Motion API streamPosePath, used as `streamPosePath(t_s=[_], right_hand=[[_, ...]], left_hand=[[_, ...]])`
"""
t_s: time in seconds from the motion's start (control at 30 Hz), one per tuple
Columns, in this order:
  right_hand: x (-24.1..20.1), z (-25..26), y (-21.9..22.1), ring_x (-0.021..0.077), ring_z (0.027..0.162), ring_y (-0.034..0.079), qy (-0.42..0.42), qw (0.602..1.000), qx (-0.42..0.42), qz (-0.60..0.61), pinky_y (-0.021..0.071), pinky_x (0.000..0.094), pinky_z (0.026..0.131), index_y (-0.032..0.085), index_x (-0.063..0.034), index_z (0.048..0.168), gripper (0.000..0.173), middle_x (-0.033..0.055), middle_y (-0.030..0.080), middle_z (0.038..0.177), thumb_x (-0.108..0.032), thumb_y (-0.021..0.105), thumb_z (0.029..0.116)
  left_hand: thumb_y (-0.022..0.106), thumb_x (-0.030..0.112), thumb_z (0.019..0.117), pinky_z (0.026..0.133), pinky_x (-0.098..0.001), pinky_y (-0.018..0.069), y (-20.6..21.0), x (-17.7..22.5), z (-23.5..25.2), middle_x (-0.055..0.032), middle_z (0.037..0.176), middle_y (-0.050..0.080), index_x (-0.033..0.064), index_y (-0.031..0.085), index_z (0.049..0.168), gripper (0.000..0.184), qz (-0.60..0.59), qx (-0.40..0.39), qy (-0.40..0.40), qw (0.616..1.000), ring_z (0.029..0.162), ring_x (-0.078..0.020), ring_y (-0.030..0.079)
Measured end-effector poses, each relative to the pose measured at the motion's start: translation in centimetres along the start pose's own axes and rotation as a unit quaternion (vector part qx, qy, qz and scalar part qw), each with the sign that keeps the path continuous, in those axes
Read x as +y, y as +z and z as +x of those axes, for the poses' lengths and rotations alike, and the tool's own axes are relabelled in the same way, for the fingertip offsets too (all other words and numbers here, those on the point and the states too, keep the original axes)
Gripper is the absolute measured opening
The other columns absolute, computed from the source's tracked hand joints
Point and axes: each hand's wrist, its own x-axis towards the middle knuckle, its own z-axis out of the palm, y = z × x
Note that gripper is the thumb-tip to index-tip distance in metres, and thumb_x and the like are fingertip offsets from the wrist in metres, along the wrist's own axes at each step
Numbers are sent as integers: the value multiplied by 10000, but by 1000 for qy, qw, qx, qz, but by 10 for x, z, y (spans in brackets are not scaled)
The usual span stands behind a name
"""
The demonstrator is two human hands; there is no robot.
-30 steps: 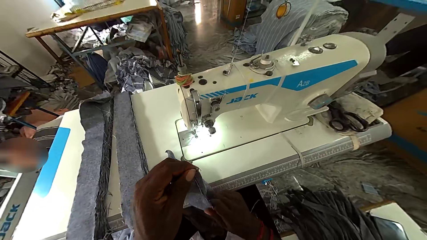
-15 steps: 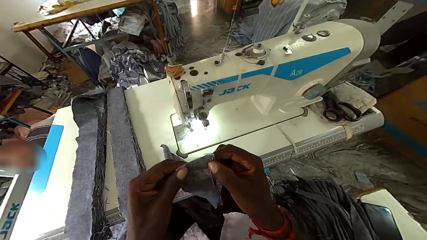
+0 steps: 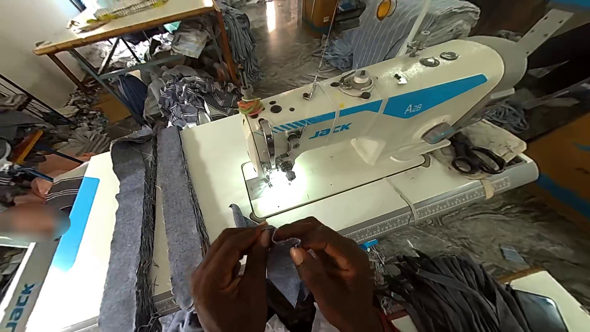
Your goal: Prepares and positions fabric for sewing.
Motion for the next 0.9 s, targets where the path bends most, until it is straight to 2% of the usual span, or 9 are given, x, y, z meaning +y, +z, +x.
streamPosePath(t_s=[0.07, 0.2, 0.33, 0.43, 0.5, 0.57, 0.67, 0.77, 0.9], right_hand=[[1, 0, -3, 84, 1015, 689, 18, 999, -13, 45, 572, 226, 847, 675, -16, 955, 160, 80, 745, 1074, -134, 592, 1023], [5, 2, -17, 50, 1037, 668, 116, 965, -90, 217, 544, 236, 894, 711, -81, 968, 173, 19, 744, 1063, -215, 616, 1023], [1, 2, -21, 31, 936, 664, 192, 932, -110, 287, 545, 245, 855, 712, -119, 941, 152, -28, 717, 936, -240, 644, 1003], [-5, 4, -16, -10, 811, 631, 202, 945, -48, 252, 543, 204, 770, 728, -102, 948, 114, -52, 680, 843, -182, 659, 992], [-5, 4, -9, 2, 782, 634, 167, 970, 5, 175, 551, 194, 727, 740, -68, 956, 100, -23, 690, 850, -139, 674, 978], [-3, 1, 0, 11, 748, 634, 53, 997, 50, -18, 555, 163, 663, 718, -38, 934, 74, -3, 670, 843, -91, 676, 961], [0, -3, 11, 66, 812, 635, -132, 954, 81, -258, 557, 168, 722, 675, -34, 972, 72, 60, 637, 883, -102, 689, 953], [-2, -6, 22, 89, 846, 632, -163, 944, 88, -272, 553, 178, 768, 669, -23, 1016, 91, 79, 635, 904, -84, 682, 950], [-3, -7, 21, 78, 865, 625, -162, 946, 88, -266, 546, 173, 777, 667, -35, 1029, 92, 64, 634, 922, -86, 678, 954]], left_hand=[[676, 98, 961, 671, -184, 614, -9, 3, 1, 14, 914, 742, 41, 762, 983, 105, 6, -47, -10, 999, 765, -47, 708], [738, 307, 940, 618, -153, 574, -38, -4, 15, 90, 914, 718, 215, 762, 998, 110, -74, -183, -69, 978, 712, -12, 662], [757, 331, 925, 553, -133, 537, -48, -13, 21, 46, 957, 720, 182, 789, 1119, 247, -170, -269, -99, 943, 664, -5, 626], [770, 226, 917, 470, -132, 530, -41, -9, 15, 50, 846, 705, 168, 780, 984, 89, -195, -213, -111, 951, 553, 3, 605], [766, 196, 917, 482, -154, 561, -33, -6, 11, 51, 820, 705, 165, 766, 957, 50, -213, -168, -118, 955, 553, -14, 631], [759, 165, 916, 513, -183, 590, -21, -1, 4, 57, 812, 705, 169, 751, 927, 13, -204, -104, -111, 967, 578, -36, 656], [721, 105, 917, 553, -193, 599, 5, 8, -6, 81, 784, 688, 164, 713, 873, 74, -147, 8, -76, 986, 613, -36, 664], [697, 78, 926, 589, -152, 562, 18, 14, -10, 89, 783, 666, 137, 715, 865, 86, -138, 66, -49, 987, 658, -5, 634], [675, 116, 967, 581, -136, 539, 19, 16, -12, 77, 790, 669, 124, 725, 879, 101, -158, 54, -64, 984, 648, 3, 618]])
